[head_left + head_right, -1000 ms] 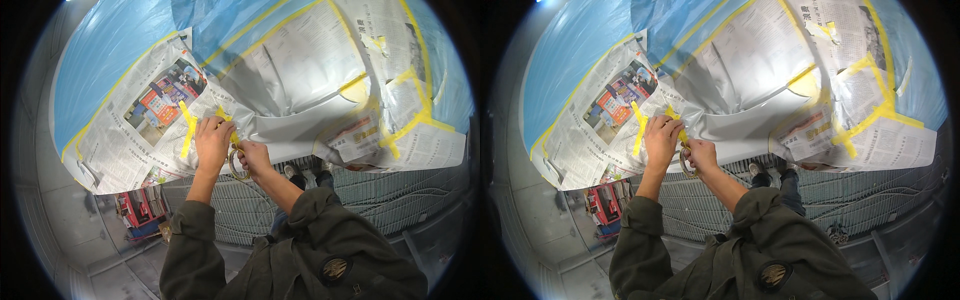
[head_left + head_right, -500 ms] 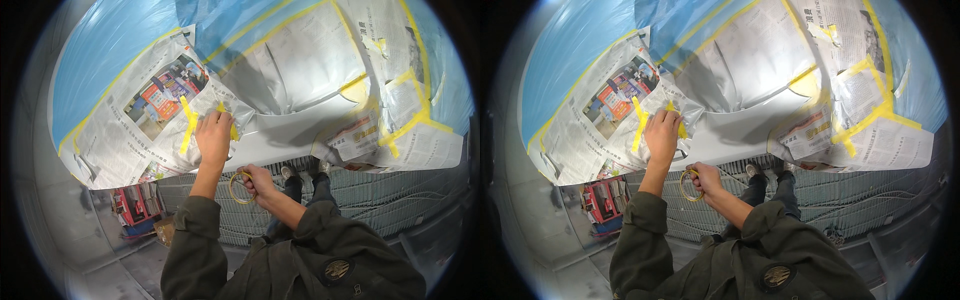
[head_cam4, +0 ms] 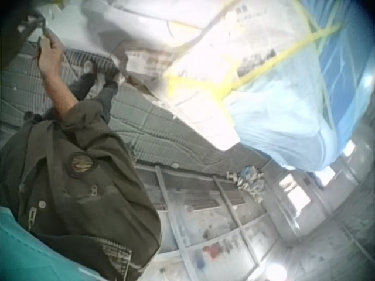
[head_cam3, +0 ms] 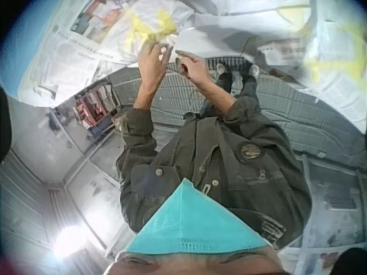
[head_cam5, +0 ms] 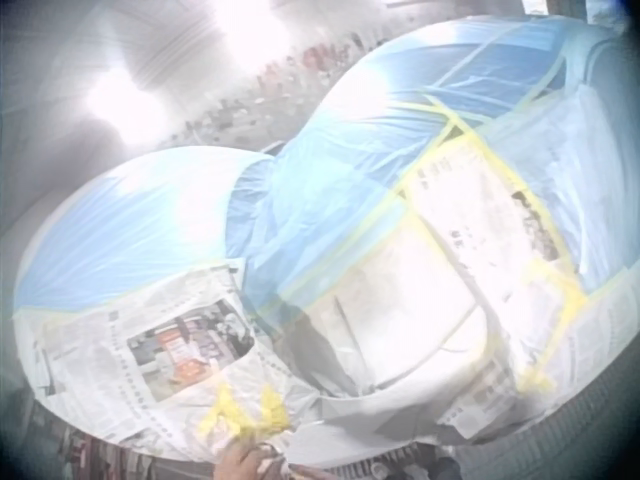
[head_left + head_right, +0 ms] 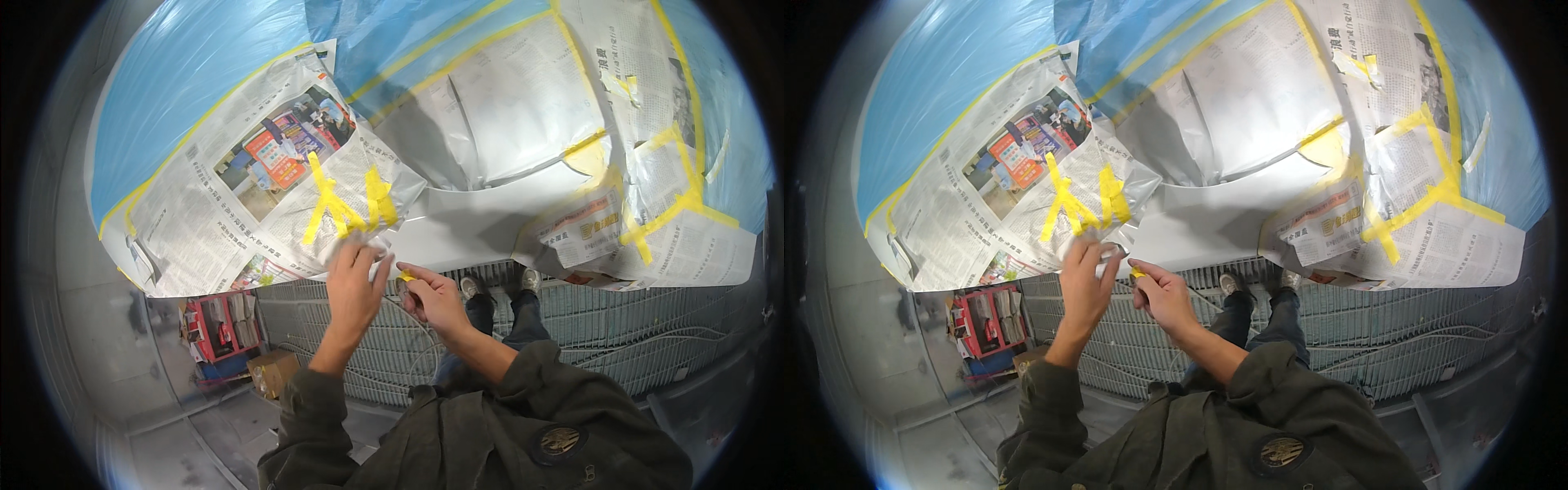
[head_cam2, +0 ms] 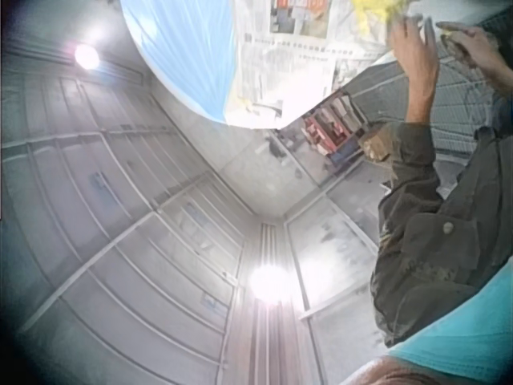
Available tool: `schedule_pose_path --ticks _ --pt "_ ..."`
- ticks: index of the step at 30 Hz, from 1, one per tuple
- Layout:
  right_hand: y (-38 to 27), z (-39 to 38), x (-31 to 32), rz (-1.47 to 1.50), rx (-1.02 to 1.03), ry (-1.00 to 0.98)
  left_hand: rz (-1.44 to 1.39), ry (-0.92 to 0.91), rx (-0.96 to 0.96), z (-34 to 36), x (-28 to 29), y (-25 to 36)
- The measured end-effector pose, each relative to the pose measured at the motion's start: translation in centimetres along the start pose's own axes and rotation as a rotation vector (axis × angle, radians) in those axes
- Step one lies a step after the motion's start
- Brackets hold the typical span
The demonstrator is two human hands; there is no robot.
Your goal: The person applies masking tape to newspaper covering a car's rear bumper, then uses a spray gun to apply white paint to the exposed bumper surface. The person moves around the vehicle to cover different areas.
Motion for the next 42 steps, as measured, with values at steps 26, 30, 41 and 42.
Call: schedule_pose_path --ticks 26,30,41,42 --pt "-11.9 5.3 -8.7 -1.754 1.217 0.063 -0.331 0.521 0.618 0.5 -1.9 -3.4" --pt "-11.9 6.9 -9.0 -1.91 1.22 0.053 -0.121 0.532 0.489 1.4 -3.3 -3.0" --pt "-11.0 8.0 -8.9 -1.93 1.196 -0.103 0.242 -0.055 -0.272 -1.8 -3.1 -3.0" --pt "-11.1 7.5 -8.8 -1.918 1.2 -0.093 0.235 -0.05 -0.278 -1.9 -3.2 -3.1"
Point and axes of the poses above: each hand's wrist, its own z-axis towards the middle knuckle, its own x-axis out of the back of the hand, y = z × x, the point moved 2 cm from there along z, towards the middle knuckle, and after that the axes turned 11 degrees about y, right-handed, at the moved point
